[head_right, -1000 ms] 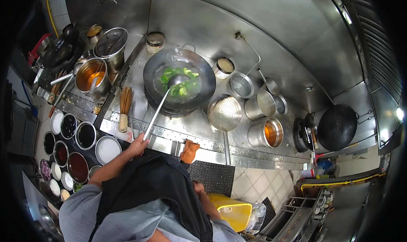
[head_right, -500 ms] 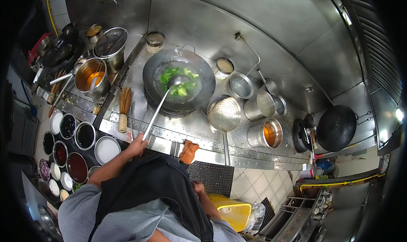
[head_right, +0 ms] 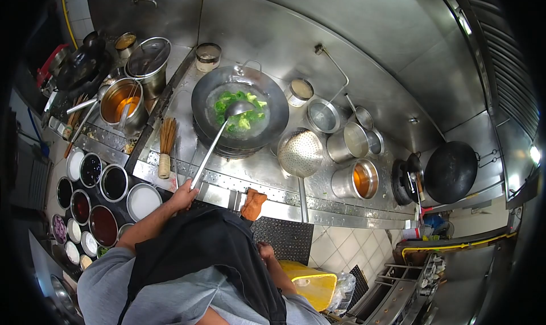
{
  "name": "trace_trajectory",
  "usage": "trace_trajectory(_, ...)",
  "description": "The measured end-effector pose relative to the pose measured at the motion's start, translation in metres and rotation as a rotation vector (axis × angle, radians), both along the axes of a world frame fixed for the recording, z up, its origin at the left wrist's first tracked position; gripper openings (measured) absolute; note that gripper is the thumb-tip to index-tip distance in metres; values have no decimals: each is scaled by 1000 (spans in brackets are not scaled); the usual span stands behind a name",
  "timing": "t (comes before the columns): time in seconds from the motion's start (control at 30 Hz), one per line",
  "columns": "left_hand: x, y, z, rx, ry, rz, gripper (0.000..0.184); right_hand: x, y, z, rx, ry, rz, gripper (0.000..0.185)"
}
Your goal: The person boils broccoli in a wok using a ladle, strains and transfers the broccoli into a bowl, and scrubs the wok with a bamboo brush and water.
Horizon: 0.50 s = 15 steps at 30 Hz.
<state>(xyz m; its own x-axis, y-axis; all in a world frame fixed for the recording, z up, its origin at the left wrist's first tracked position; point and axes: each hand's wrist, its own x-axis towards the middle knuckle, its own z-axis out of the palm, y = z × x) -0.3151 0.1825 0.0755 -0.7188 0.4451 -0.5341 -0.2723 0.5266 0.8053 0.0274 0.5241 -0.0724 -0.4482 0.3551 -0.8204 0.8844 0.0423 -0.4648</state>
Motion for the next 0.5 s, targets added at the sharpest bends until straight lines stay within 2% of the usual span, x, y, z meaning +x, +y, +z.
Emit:
trace_trajectory(0.17,2,1,15,28,13,3,30,10,6,-33,-35,24,-53,43)
trace_trajectory(0.27,1,0,9,4,3,6,36,16,10,-51,-43,22,-62,43)
trace_trajectory(0.5,0,0,10,2,1,0,34,10,7,-36,-38,-9,-29,42)
